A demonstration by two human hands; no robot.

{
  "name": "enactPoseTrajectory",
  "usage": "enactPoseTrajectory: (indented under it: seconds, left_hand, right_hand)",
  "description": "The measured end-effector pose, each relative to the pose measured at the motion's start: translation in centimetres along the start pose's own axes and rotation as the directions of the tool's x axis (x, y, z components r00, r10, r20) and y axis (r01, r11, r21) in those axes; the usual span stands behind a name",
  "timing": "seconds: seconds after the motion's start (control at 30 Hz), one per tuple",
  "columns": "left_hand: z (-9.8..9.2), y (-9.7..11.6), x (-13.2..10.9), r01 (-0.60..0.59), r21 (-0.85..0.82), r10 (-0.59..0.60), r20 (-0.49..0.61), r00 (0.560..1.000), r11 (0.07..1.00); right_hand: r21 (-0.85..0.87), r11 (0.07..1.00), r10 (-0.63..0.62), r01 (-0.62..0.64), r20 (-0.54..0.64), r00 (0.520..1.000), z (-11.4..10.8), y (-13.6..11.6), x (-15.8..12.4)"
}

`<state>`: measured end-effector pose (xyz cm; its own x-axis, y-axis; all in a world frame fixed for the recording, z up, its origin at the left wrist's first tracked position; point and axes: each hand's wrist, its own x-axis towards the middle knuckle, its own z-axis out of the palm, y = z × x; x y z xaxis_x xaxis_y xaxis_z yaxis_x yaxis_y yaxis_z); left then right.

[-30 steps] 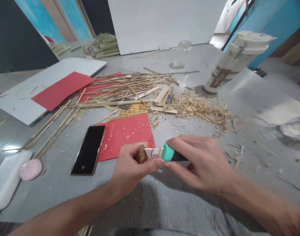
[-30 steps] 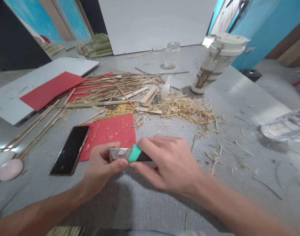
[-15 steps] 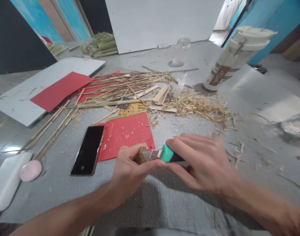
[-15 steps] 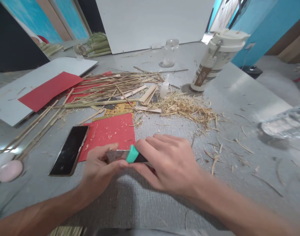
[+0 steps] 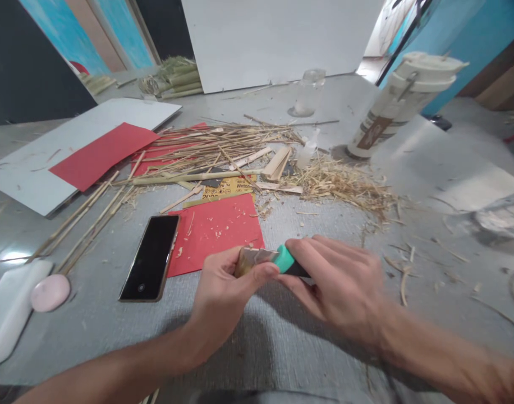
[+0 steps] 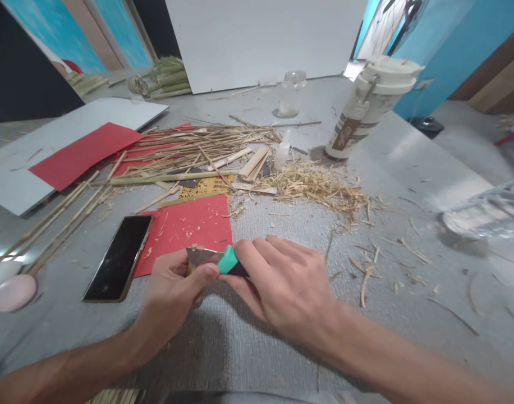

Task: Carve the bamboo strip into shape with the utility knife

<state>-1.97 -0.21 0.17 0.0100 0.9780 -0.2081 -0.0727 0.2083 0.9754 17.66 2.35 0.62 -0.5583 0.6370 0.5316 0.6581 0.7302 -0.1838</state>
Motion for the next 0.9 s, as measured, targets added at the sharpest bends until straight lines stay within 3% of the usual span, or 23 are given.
enactPoseTrajectory:
  seconds: [0.2,0.3,0.5,0.73,0.9]
  left_hand:
    - [0.6,-0.6,-0.7,0.003,0.004,-0.002,-0.084,0.996,1.0]
    - [0.5,-0.9,-0.5,0.016,-0.05,-0.018,-0.033,0.999,0.999]
    - [-0.6,-0.6,0.5,0.005,-0.057,0.006,0.178,0.984,0.998]
    - [-0.8,-0.4,0.5,0.005,-0.05,0.008,0.258,0.966,0.999]
    - [-0.5,-0.3,0.4,-0.014,-0.051,0.025,0.215,0.976,0.999]
  right_hand:
    - [0.049,0.994,0.101,-0.102,0.025,0.995,0.1,-0.4,0.3]
    - [0.095,0.987,0.124,-0.127,0.037,0.992,0.1,-0.2,0.6]
    - [0.251,0.968,-0.02,-0.016,0.142,0.99,0.0,1.6,0.7]
    - [0.254,0.965,-0.095,0.058,0.135,0.986,-0.3,2.0,0.7]
    - [0.189,0.979,-0.103,0.082,0.105,0.989,-0.6,1.6,0.8]
